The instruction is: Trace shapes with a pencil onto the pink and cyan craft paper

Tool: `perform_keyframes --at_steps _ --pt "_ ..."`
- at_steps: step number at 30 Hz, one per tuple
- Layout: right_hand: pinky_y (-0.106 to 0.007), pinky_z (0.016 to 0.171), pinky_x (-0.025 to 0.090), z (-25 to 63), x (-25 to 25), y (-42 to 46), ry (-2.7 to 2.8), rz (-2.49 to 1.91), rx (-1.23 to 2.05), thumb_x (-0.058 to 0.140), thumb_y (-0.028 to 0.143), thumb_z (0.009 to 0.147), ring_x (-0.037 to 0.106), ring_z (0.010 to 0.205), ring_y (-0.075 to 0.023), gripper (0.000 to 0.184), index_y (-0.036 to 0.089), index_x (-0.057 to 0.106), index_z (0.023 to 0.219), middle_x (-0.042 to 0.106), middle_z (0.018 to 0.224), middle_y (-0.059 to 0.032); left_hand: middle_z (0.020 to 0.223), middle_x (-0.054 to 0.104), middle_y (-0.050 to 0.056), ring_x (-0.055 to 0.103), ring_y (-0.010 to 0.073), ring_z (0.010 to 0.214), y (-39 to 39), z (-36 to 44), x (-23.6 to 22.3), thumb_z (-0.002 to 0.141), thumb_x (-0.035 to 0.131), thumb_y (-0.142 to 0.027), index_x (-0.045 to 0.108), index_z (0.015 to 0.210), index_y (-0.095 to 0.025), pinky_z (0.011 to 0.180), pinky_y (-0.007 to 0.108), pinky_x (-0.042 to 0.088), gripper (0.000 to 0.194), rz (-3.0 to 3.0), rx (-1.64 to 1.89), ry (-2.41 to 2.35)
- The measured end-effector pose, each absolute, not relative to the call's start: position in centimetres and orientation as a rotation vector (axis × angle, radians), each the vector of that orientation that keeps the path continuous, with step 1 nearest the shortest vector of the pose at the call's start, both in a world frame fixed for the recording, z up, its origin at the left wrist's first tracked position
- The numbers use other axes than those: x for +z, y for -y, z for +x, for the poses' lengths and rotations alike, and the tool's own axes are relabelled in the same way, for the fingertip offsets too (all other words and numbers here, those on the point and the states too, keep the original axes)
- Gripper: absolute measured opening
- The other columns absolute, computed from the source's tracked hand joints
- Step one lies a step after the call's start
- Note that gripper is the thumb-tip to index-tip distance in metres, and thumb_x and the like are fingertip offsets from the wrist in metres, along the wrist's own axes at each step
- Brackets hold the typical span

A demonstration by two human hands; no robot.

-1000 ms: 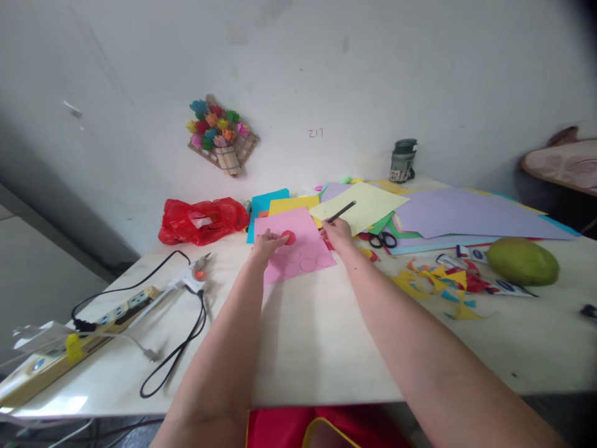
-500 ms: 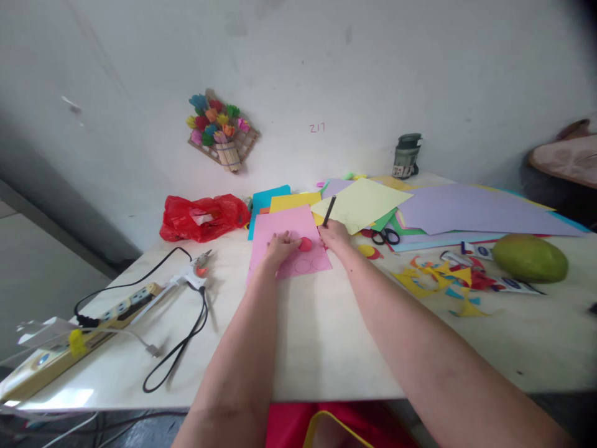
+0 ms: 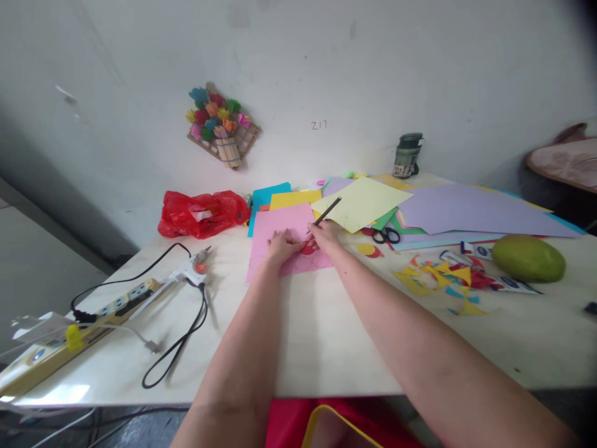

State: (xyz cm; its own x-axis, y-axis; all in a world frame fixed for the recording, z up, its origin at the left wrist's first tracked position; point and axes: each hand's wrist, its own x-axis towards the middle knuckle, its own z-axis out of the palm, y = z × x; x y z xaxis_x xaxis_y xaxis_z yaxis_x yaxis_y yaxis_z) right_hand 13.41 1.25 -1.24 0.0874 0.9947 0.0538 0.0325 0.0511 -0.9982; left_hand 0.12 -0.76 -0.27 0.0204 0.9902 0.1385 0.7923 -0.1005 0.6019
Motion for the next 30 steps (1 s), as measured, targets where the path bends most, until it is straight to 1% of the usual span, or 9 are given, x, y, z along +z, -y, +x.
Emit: perform_keyframes --at_steps 4,11,17,20,23,25,27,29,30 --pt "-0.018 0.031 0.039 13.5 -1.7 -1.4 1.210 -1.245 1.063 0.049 0.033 0.077 0.049 0.033 -0.0091 0.018 0.016 0.052 0.075 0.056 0.048 0.0011 0.136 0.036 0.007 0.015 0.0324 0.129 0.6 0.2 -0.4 0.062 0.065 -0.045 0.061 0.066 -0.020 0.100 0.049 0.013 0.025 2.016 0.673 -1.879" --pt "-0.017 0.033 0.038 13.5 -2.1 -2.0 1.225 -1.284 1.054 0.050 0.034 0.077 0.048 0.033 -0.0075 0.018 0.016 0.053 0.074 0.057 0.048 0.0012 0.122 0.052 0.005 0.021 0.0269 0.128 -0.1 -0.1 -1.2 0.061 0.063 -0.047 0.061 0.068 -0.022 0.102 0.042 0.015 0.026 2.082 0.663 -1.883" --pt "-0.018 0.035 0.040 13.5 -2.7 -2.5 1.296 -1.278 0.992 0.049 0.034 0.076 0.051 0.036 -0.0086 0.020 0.016 0.053 0.070 0.058 0.050 0.0000 0.131 0.042 0.006 0.021 0.0307 0.127 0.2 0.1 -1.2 0.060 0.064 -0.051 0.061 0.067 -0.021 0.101 0.045 0.016 0.031 2.117 0.656 -1.900" --pt "-0.018 0.036 0.041 13.5 -2.9 -2.6 1.307 -1.277 0.981 0.049 0.036 0.077 0.052 0.037 -0.0087 0.021 0.016 0.054 0.072 0.060 0.052 -0.0007 0.135 0.036 0.007 0.022 0.0312 0.127 0.3 0.2 -1.3 0.058 0.065 -0.054 0.060 0.078 -0.022 0.100 0.045 0.017 0.038 2.102 0.689 -1.917" --pt "-0.019 0.036 0.042 13.5 -2.9 -2.5 1.315 -1.265 0.955 0.048 0.037 0.077 0.053 0.038 -0.0095 0.022 0.016 0.054 0.074 0.060 0.053 -0.0007 0.135 0.036 0.007 0.021 0.0320 0.127 0.4 0.2 -1.6 0.057 0.064 -0.057 0.056 0.087 -0.023 0.100 0.047 0.016 0.046 2.102 0.730 -1.926" --pt "-0.019 0.036 0.042 13.5 -2.9 -2.5 1.307 -1.258 0.947 0.049 0.039 0.077 0.053 0.038 -0.0096 0.023 0.016 0.054 0.075 0.060 0.053 -0.0007 0.137 0.034 0.005 0.016 0.0328 0.128 0.6 0.4 -1.6 0.059 0.063 -0.057 0.056 0.086 -0.024 0.100 0.050 0.014 0.043 2.124 0.730 -1.924" --pt "-0.019 0.035 0.042 13.5 -3.0 -2.5 1.285 -1.250 0.953 0.049 0.039 0.076 0.052 0.037 -0.0094 0.024 0.016 0.055 0.075 0.060 0.054 -0.0010 0.138 0.031 0.001 0.013 0.0322 0.129 0.9 0.5 -1.5 0.063 0.061 -0.054 0.057 0.082 -0.026 0.100 0.053 0.012 0.034 2.182 0.703 -1.912" --pt "-0.019 0.035 0.042 13.6 -3.0 -2.6 1.254 -1.240 0.960 0.049 0.039 0.076 0.052 0.037 -0.0090 0.024 0.016 0.055 0.075 0.060 0.055 -0.0011 0.137 0.034 -0.001 0.014 0.0298 0.129 1.2 0.7 -1.3 0.068 0.059 -0.049 0.058 0.081 -0.027 0.100 0.052 0.011 0.026 2.261 0.653 -1.898" --pt "-0.018 0.036 0.042 13.6 -3.0 -2.7 1.242 -1.233 0.965 0.050 0.039 0.076 0.052 0.037 -0.0089 0.024 0.015 0.055 0.074 0.059 0.055 -0.0010 0.134 0.038 -0.002 0.018 0.0278 0.129 1.4 0.8 -1.1 0.071 0.056 -0.047 0.058 0.084 -0.028 0.101 0.050 0.012 0.023 2.297 0.621 -1.890"
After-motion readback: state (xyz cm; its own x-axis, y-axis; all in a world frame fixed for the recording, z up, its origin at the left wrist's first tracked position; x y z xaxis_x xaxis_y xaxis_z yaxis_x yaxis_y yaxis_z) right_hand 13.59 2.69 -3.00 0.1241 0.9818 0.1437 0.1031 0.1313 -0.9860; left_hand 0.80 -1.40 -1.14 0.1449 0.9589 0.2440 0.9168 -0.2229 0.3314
